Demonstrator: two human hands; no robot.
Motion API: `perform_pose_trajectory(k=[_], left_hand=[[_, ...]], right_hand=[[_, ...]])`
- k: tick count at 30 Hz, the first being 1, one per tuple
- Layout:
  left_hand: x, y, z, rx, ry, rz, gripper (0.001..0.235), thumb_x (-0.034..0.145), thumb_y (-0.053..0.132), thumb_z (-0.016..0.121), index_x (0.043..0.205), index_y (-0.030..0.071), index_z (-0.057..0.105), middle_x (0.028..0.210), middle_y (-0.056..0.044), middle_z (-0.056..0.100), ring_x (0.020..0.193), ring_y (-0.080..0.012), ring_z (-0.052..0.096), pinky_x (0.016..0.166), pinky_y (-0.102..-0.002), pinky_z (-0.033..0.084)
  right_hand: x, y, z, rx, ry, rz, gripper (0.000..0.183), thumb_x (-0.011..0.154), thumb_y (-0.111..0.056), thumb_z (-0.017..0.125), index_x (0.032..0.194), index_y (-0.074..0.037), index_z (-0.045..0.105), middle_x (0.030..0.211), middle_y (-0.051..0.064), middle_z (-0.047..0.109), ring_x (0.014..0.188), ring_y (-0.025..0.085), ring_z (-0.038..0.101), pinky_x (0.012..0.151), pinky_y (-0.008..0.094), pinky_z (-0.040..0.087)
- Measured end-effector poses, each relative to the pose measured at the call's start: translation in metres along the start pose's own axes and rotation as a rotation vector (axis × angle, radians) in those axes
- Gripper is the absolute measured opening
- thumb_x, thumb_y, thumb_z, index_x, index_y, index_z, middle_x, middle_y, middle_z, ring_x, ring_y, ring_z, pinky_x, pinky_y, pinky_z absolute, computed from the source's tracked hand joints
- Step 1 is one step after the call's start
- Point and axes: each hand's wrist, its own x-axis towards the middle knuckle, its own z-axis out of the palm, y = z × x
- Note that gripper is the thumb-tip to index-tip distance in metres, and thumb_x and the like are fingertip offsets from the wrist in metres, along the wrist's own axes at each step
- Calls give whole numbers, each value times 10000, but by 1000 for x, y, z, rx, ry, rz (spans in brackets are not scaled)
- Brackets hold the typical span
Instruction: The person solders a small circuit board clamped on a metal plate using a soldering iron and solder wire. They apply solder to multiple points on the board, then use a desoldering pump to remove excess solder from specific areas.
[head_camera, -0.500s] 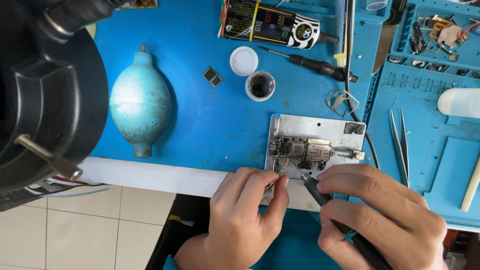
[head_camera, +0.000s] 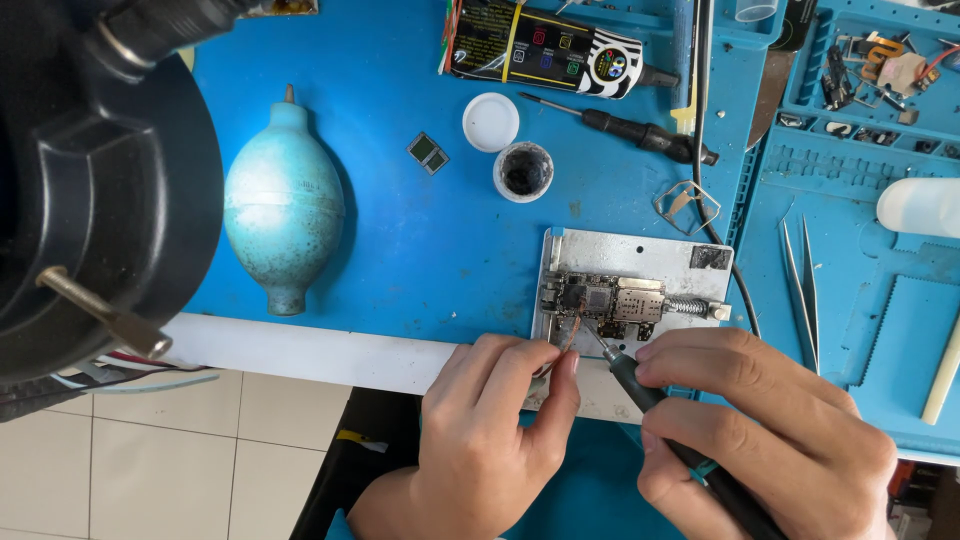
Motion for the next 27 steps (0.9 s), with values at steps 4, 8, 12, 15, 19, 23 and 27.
perform_pose_trajectory(k=[4, 8, 12, 15, 19, 23, 27], left_hand=[[0, -1, 0, -1, 3, 3, 126, 931, 123, 790, 976, 65, 688, 888, -107, 672, 726, -275, 624, 622, -411, 546], [-2, -2, 1, -5, 6, 0, 137, 929, 126, 794, 993, 56, 694, 904, -116, 682, 750, -279, 650, 639, -412, 578], [-3, -3, 2, -15, -8, -4, 141, 942, 132, 783, 1020, 62, 689, 926, -112, 681, 777, -277, 660, 662, -423, 593], [-2, -2, 1, -18, 7, 4, 133, 926, 115, 792, 996, 58, 695, 905, -108, 688, 745, -272, 650, 643, -407, 570], [1, 2, -1, -61, 64, 8, 110, 925, 95, 777, 978, 41, 698, 897, -120, 707, 768, -273, 682, 666, -388, 601], [2, 5, -7, -102, 138, -23, 108, 914, 93, 768, 967, 23, 705, 886, -136, 735, 774, -249, 739, 667, -326, 665], [8, 6, -10, -80, 157, -15, 87, 910, 81, 764, 939, 28, 702, 855, -127, 719, 731, -239, 714, 650, -327, 642]], right_hand=[[0, 0, 0, -7, 1, -1, 185, 882, -125, 671, 703, -91, 637, 902, 120, 702, 862, 273, 736, 812, 396, 615], [-3, 3, 2, 0, 25, -5, 172, 867, -91, 678, 700, -94, 635, 903, 121, 702, 848, 268, 733, 805, 386, 620], [-6, 5, 2, 3, 31, 2, 145, 860, -104, 685, 719, -98, 648, 912, 115, 713, 875, 266, 745, 831, 387, 630], [-7, 5, 2, 13, 38, 0, 133, 861, -126, 685, 736, -97, 654, 930, 126, 715, 856, 263, 741, 826, 387, 631], [-21, 12, -14, -9, 20, -4, 64, 818, -140, 698, 788, -84, 690, 958, 134, 734, 939, 304, 777, 852, 394, 664], [-60, 50, -18, -16, 82, 31, 246, 749, -173, 793, 929, -132, 630, 1052, 103, 705, 1051, 290, 799, 947, 375, 684], [-41, 33, -18, -28, 46, 59, 213, 756, -145, 769, 935, -79, 675, 1051, 130, 720, 1061, 337, 777, 961, 419, 676]])
